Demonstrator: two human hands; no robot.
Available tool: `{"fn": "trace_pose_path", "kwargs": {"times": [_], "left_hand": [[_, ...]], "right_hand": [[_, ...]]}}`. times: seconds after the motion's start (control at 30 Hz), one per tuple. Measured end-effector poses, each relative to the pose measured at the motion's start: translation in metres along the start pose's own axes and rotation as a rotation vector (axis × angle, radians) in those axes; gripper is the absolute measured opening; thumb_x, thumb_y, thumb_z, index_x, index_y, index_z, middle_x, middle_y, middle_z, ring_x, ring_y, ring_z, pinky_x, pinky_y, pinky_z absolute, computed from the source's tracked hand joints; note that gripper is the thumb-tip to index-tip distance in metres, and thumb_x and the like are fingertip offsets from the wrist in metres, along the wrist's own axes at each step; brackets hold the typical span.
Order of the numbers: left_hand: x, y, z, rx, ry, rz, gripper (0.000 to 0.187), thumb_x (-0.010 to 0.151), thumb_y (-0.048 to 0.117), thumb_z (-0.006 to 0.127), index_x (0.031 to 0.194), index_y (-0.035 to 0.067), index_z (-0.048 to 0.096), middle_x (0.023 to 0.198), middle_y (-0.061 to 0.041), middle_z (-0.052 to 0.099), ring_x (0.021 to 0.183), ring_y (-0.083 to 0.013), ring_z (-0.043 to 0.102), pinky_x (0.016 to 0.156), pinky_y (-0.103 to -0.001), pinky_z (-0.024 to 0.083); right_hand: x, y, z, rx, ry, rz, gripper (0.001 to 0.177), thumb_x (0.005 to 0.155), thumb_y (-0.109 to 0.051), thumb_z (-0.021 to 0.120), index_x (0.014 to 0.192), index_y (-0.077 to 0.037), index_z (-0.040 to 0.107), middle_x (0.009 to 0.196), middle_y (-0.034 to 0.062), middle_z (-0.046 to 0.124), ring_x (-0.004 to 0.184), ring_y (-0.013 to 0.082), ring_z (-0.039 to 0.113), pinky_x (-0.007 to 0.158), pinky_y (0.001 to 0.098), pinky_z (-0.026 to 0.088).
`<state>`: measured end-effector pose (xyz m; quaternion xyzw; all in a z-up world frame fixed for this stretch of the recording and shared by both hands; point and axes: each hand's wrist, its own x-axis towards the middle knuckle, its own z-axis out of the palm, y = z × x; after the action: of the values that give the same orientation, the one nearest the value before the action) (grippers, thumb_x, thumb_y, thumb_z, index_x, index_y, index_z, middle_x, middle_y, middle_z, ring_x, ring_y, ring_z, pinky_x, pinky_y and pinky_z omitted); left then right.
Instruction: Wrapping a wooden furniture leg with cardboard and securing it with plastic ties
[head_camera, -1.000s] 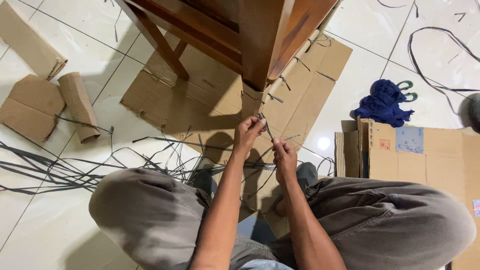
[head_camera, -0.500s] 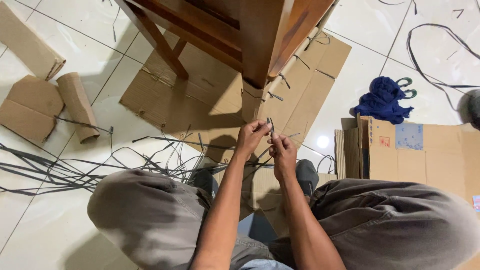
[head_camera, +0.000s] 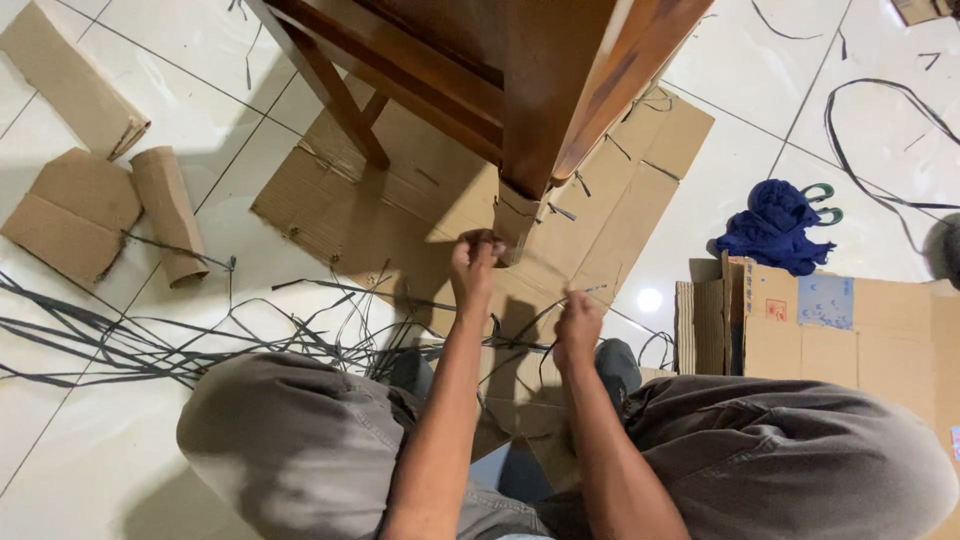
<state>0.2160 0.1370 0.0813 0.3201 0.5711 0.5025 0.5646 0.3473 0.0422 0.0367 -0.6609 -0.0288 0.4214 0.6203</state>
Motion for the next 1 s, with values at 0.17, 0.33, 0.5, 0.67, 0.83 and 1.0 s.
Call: {"fn": "trace_pose_path", "kwargs": {"times": [0.17,0.33,0.5,0.67,0.83,1.0], "left_hand": [[0.045,0.0,0.008,0.035,0.061,0.183,0.02,0.1,0.02,0.069,0.112,0.005,0.07,0.102,-0.014,0.073,0.105,-0.0225,0.069,0.096,-0.045,0.053],[0.105,-0.015,0.023,0.3,-0.057,0.241,0.037,0.098,0.046,0.064,0.111,0.013,0.075,0.107,-0.012,0.076,0.107,-0.0317,0.069,0.099,-0.048,0.049],[0.098,0.018,0.025,0.22,-0.266,-0.227,0.051,0.097,0.058,0.054,0.107,0.011,0.072,0.087,-0.004,0.062,0.083,-0.0184,0.056,0.083,-0.034,0.05],[0.166,-0.077,0.012,0.193,-0.267,0.125,0.024,0.093,0.037,0.073,0.095,0.014,0.077,0.061,-0.004,0.062,0.059,-0.009,0.057,0.058,-0.023,0.05],[0.168,-0.104,-0.019,0.369,-0.251,0.376,0.028,0.089,0.021,0.078,0.117,0.02,0.08,0.107,-0.014,0.078,0.109,-0.0289,0.071,0.097,-0.041,0.055],[0.103,-0.055,-0.036,0.405,-0.117,0.215,0.021,0.087,0.023,0.086,0.108,0.022,0.083,0.097,-0.006,0.08,0.098,-0.0165,0.075,0.087,-0.033,0.059]], "right_hand": [[0.054,-0.018,0.014,0.095,0.149,-0.108,0.018,0.101,-0.03,0.067,0.09,-0.016,0.06,0.06,-0.0083,0.039,0.043,0.0022,0.034,0.037,0.0169,0.027],[0.065,-0.069,0.066,-0.062,-0.006,-0.211,0.019,0.096,-0.024,0.073,0.085,-0.014,0.062,0.062,-0.0083,0.041,0.048,0.0014,0.037,0.038,0.0146,0.03],[0.078,-0.084,0.09,-0.508,-0.383,-0.336,0.016,0.087,-0.029,0.078,0.077,-0.017,0.073,0.058,-0.0063,0.046,0.056,0.0065,0.046,0.052,0.0218,0.038],[0.084,-0.082,0.096,-0.545,-0.456,-0.302,0.024,0.09,-0.031,0.075,0.07,-0.019,0.07,0.054,-0.0066,0.049,0.052,0.0045,0.043,0.047,0.0204,0.036],[0.083,-0.071,0.081,-0.559,-0.429,-0.272,0.017,0.088,-0.033,0.074,0.081,-0.017,0.076,0.062,-0.0005,0.06,0.057,0.0089,0.045,0.05,0.0252,0.038],[0.052,-0.075,0.062,-0.371,-0.391,-0.242,0.023,0.09,-0.031,0.076,0.093,-0.009,0.075,0.069,0.0042,0.063,0.057,0.0069,0.047,0.049,0.0201,0.038]]}}
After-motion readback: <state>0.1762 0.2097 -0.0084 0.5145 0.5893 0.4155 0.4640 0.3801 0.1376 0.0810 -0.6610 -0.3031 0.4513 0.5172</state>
